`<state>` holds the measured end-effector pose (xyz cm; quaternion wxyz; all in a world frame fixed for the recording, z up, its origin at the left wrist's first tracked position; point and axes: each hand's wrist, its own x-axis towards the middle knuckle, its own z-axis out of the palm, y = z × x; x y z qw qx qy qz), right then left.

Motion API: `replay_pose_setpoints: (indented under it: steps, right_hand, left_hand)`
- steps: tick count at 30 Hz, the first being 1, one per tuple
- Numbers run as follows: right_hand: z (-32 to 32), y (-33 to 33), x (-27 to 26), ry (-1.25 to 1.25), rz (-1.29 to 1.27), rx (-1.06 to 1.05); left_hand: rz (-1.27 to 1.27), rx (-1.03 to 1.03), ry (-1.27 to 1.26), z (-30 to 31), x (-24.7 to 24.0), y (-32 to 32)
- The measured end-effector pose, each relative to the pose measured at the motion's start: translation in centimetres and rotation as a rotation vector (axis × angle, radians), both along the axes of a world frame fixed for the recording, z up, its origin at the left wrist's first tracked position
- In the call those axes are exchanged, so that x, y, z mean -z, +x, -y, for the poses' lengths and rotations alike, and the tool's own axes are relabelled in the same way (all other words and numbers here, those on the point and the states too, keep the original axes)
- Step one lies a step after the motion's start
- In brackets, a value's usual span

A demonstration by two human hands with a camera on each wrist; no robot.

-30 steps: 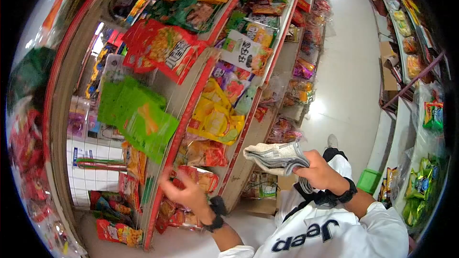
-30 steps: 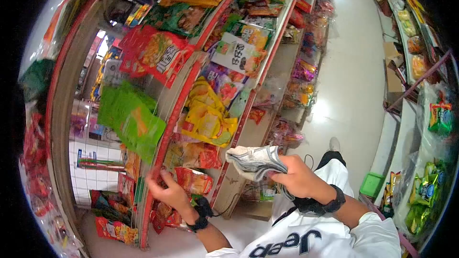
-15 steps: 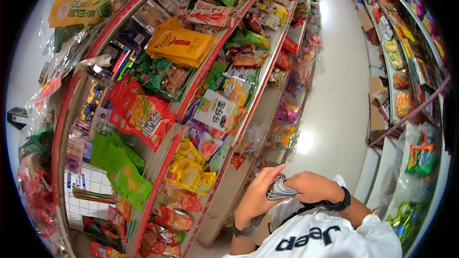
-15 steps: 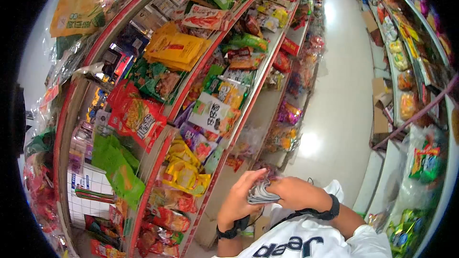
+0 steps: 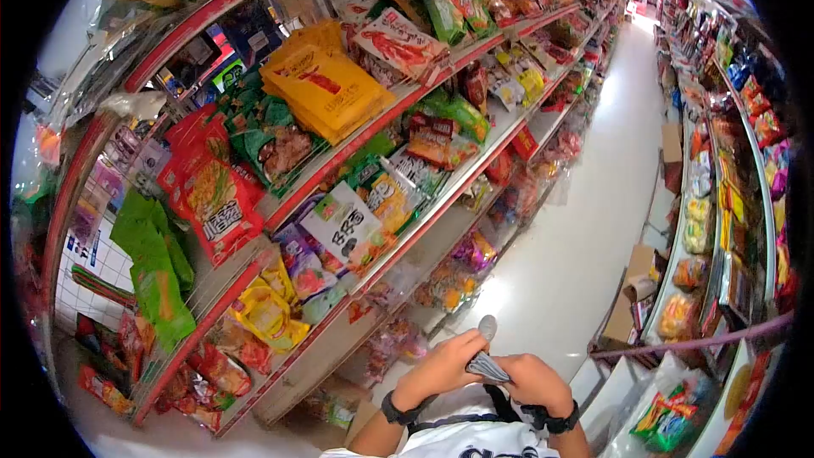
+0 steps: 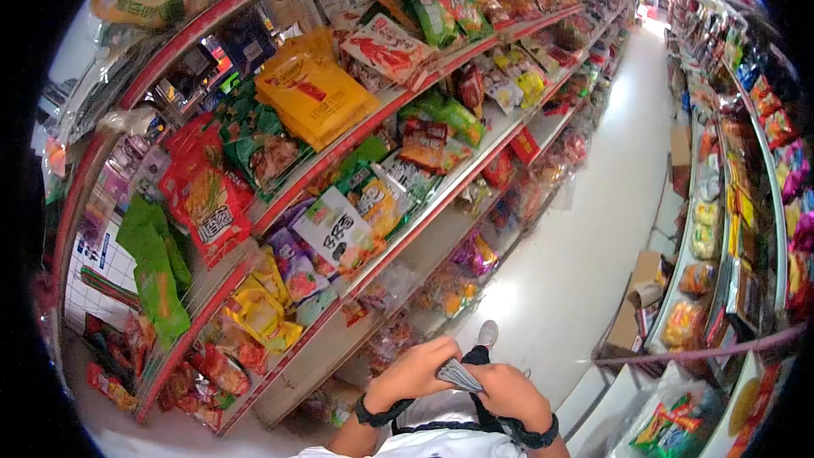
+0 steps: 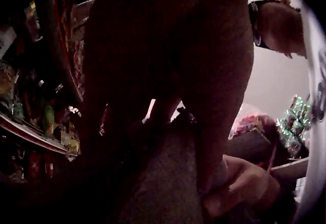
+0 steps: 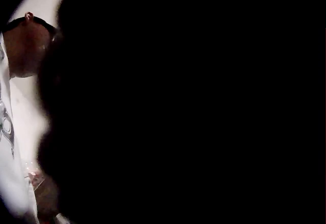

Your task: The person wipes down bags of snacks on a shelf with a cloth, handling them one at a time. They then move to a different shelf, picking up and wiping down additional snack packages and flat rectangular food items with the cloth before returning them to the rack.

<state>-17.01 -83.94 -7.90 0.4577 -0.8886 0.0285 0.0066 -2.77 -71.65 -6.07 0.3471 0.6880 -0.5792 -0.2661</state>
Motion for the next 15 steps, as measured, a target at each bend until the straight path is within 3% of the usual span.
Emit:
replay_pose_setpoints:
  steps: [5, 10, 15]
  right_hand:
    - [5.5, 1.4, 0.7, -0.035, -0.078, 0.182]
    - [12.6, 5.4, -0.5, -0.265, -0.082, 0.352]
    - [18.7, 10.3, -2.1, -0.35, 0.089, 0.341]
  left_hand:
    - [0.058, 0.083, -0.179, 6.4, 1.7, 2.3]
    - [0.212, 0.157, -0.265, 14.3, 1.2, 5.7]
    - [0.266, 0.023, -0.405, 19.9, -1.2, 9.3]
